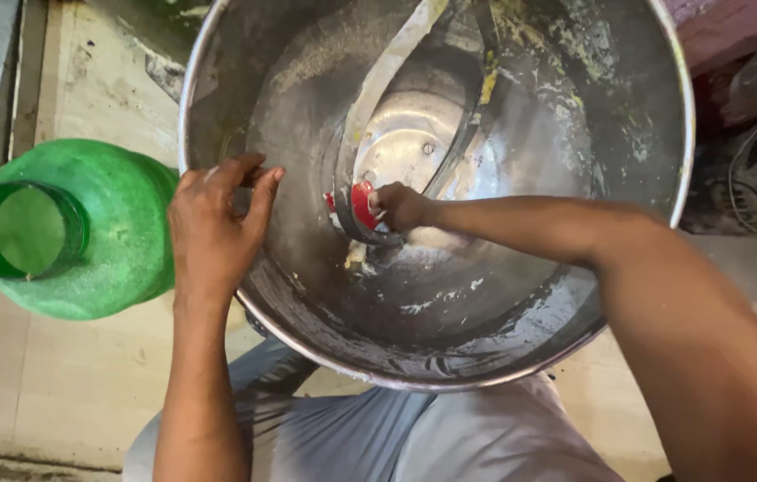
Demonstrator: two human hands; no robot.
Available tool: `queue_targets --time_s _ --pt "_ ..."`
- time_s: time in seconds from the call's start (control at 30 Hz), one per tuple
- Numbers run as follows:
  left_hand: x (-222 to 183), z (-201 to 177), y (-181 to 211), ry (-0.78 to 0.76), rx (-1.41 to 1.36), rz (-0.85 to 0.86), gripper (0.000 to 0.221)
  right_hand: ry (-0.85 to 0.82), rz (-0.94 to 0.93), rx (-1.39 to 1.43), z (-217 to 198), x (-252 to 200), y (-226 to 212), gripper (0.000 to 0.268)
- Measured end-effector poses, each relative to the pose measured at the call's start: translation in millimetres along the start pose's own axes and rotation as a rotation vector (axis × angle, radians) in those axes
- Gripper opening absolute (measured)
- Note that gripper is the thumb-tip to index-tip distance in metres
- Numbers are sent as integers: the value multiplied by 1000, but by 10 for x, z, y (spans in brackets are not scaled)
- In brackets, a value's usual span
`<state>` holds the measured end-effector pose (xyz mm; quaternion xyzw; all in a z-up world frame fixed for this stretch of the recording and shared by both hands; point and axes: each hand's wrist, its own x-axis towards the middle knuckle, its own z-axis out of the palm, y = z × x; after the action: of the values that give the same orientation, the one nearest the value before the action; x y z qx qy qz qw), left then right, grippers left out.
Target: The person cleans out a large metal mixing bowl with a scraper and by hand, then spreads a large piece of dough across a table, applies a substance to it by hand, and folds it.
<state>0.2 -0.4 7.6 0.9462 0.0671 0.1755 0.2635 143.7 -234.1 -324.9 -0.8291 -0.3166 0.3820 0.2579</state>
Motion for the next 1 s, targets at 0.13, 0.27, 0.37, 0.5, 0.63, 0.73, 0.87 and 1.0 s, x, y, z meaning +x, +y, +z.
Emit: queue_targets --time_s 0.13,0.27,0.37,0.5,0.63,0.73,0.87,1.0 --pt "-4 15 12 -1 -26 8 22 44 35 -142 -227 -430 -187 24" --pt "-14 15 1 1 -17 3 22 -608 84 -175 -795 -1321 -204 51" --pt "14 28 -9 -4 -14 9 23 -606 45 78 -1033 -1644 -192 62" --pt "-36 4 -9 -8 39 29 22 -301 404 161 -1081 -1483 -198 66" --pt "9 8 -11 21 1 33 22 -547 388 -92 -1288 -1304 -108 71" --pt "-37 18 -43 29 -17 30 20 -597 112 -769 -1225 -1316 -67 87" --pt "3 19 -39 40 -30 57 19 -412 257 -902 -769 -1222 -268 111" --pt "-11 4 -20 30 -60 53 19 -492 -29 -560 35 -1196 -480 90"
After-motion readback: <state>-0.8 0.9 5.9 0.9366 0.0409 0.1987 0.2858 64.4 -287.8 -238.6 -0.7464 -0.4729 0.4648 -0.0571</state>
